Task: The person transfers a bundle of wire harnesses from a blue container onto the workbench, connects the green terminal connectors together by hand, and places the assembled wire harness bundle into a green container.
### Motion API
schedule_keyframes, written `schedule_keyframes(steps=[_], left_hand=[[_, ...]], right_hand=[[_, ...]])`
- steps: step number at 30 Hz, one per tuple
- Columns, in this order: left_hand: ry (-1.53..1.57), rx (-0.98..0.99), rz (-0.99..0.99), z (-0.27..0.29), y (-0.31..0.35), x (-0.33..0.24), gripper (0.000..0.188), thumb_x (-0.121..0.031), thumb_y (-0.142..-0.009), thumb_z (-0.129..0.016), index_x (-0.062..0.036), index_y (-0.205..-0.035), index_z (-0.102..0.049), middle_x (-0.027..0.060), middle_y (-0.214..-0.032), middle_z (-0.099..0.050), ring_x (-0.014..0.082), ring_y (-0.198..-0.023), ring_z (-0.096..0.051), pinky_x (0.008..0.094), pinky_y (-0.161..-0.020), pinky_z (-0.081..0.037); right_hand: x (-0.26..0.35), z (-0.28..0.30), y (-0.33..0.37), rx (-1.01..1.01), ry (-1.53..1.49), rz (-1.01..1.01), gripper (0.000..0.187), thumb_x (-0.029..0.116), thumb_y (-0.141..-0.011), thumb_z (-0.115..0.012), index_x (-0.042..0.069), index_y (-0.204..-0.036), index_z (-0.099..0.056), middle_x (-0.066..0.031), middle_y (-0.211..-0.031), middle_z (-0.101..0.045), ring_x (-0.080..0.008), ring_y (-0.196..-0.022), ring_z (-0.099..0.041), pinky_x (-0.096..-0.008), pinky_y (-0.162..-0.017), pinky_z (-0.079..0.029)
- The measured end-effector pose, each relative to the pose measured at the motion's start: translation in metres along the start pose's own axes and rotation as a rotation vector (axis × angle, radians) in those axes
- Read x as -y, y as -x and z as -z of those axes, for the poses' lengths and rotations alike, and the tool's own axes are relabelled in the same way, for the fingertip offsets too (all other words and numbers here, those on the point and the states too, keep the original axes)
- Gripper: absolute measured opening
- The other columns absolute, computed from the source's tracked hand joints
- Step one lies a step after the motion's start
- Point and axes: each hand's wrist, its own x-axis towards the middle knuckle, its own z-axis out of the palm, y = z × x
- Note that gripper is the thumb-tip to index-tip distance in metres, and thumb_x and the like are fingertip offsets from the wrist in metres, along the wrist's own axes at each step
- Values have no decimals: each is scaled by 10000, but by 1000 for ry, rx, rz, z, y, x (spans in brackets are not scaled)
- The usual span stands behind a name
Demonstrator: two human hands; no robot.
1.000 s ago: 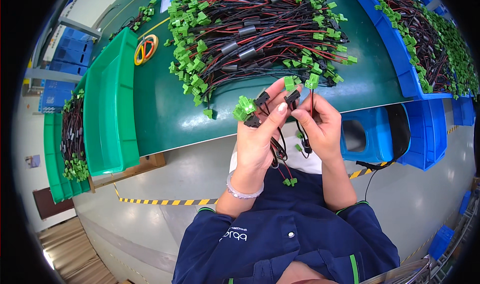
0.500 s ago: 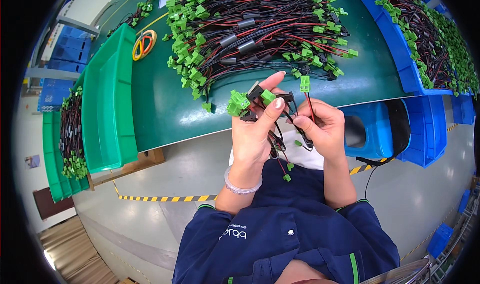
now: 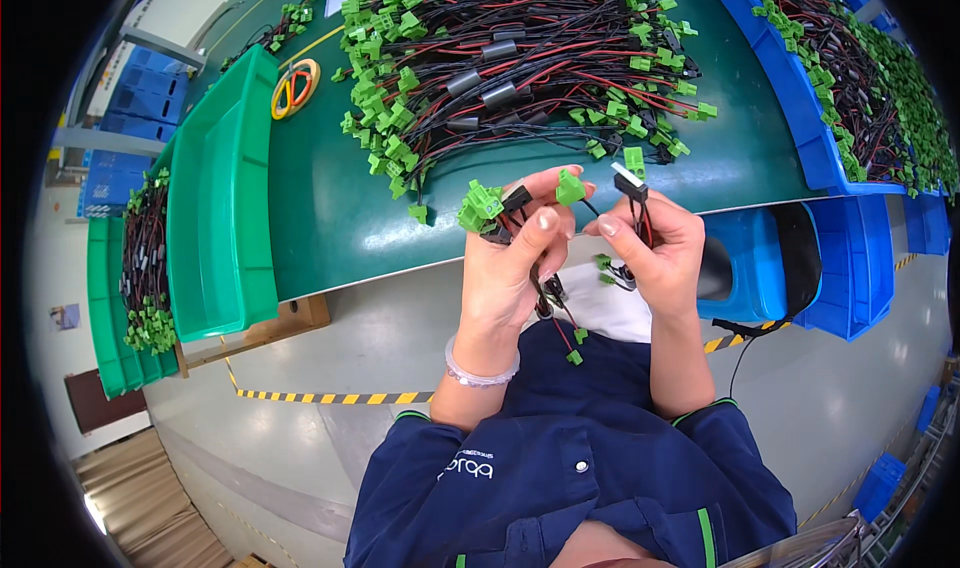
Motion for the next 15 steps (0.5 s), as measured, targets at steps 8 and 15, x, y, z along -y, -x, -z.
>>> schedule_keyframes(steps=[8,15], left_hand=[[-57,-98,-12,0,1,6,266,-184,-772,-604,21,-938,-567,44,-809,-548,32,-533,-373,161,-419,-259],[-122,-29,-92,3,-5,6,316,-243,-863,-461,41,-970,-549,86,-904,-539,75,-594,-388,202,-531,-340]], right_hand=[[-7,-8,4,134,-270,-103,107,52,-753,-571,-17,-671,-570,-18,-639,-505,-43,-536,-390,-199,-461,-286],[-8,-13,3,50,-588,-76,188,66,-756,-559,21,-609,-452,21,-581,-423,-21,-517,-329,-191,-454,-253]])
